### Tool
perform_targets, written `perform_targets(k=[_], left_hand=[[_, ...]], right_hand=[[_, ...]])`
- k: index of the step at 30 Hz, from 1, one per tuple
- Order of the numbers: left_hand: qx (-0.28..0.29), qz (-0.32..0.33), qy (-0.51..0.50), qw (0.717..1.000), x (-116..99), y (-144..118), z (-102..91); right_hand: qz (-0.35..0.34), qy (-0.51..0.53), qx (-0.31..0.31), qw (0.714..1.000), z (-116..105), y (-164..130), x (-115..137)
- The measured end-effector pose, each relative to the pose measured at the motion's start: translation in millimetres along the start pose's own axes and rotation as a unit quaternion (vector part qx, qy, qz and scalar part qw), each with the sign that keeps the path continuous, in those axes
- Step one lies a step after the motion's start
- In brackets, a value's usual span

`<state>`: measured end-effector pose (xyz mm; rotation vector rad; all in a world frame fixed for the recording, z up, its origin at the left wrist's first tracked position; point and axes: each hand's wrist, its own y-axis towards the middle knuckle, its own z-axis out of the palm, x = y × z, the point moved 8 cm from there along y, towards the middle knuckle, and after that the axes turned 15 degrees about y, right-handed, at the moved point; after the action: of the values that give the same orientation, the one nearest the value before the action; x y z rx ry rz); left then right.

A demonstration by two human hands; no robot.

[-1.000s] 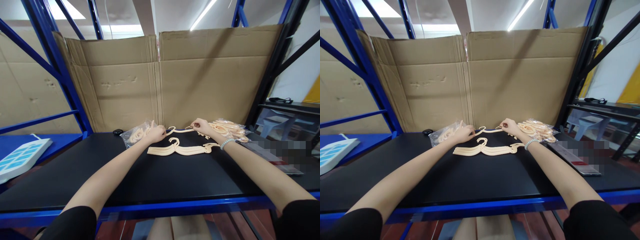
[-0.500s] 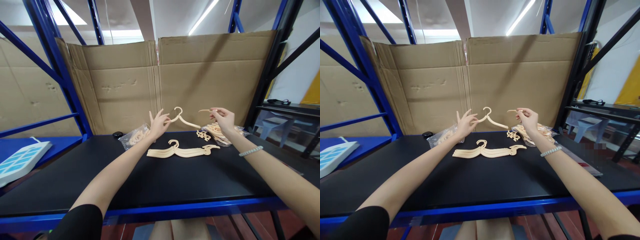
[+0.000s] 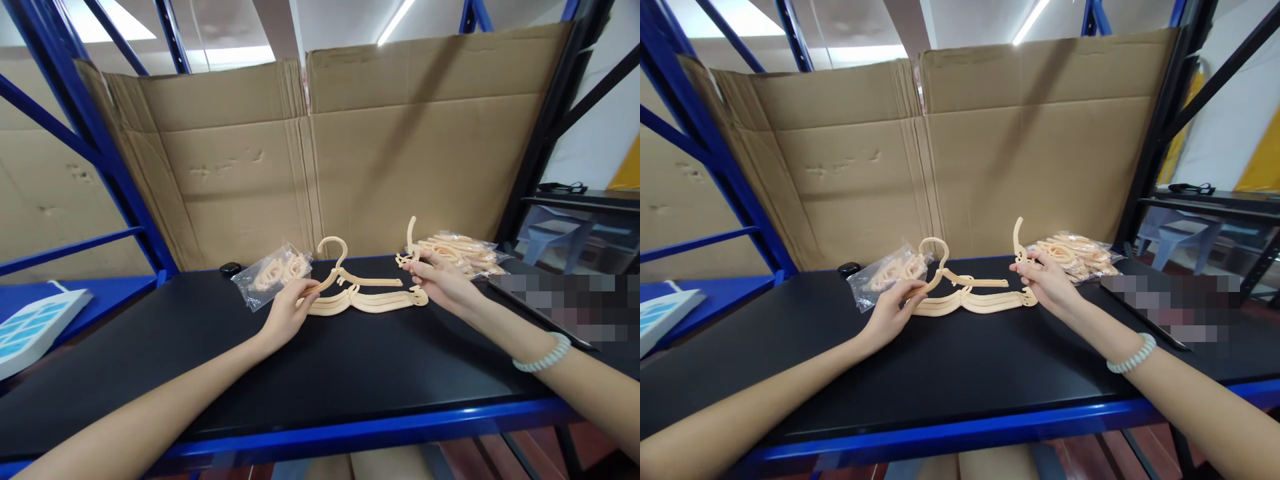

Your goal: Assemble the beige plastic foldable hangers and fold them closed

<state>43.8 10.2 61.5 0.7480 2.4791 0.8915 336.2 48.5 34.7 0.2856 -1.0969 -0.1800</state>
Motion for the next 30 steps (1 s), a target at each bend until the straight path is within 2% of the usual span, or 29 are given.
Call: perform_targets(k=[5, 12, 18, 22, 30], left_hand=[[0.008, -0.017, -0.029, 0.999, 8.4, -3.2, 7.8], [0.022, -0.033, -0.040, 0.998, 11.3, -4.6, 10.2], [0.022, -0.024, -0.038, 0.999, 11.5, -4.5, 11.3], [0.026, -0.029, -0.054, 0.998, 12.8, -4.3, 12.0], [0.023, -0.024, -0.049, 0.998, 11.3, -4.4, 11.7]], right_hand=[[0.047, -0.019, 0.029, 0.998, 10.1, -9.5, -4.7], [0.098, -0.055, 0.026, 0.993, 3.5, -13.1, -11.2], [0.180, -0.023, 0.064, 0.981, 9.1, -18.5, -21.9], [0.223, 0.014, 0.052, 0.973, 10.6, -20.5, -25.9], [0.236, 0.033, 0.062, 0.969, 16.5, -21.4, -26.5]])
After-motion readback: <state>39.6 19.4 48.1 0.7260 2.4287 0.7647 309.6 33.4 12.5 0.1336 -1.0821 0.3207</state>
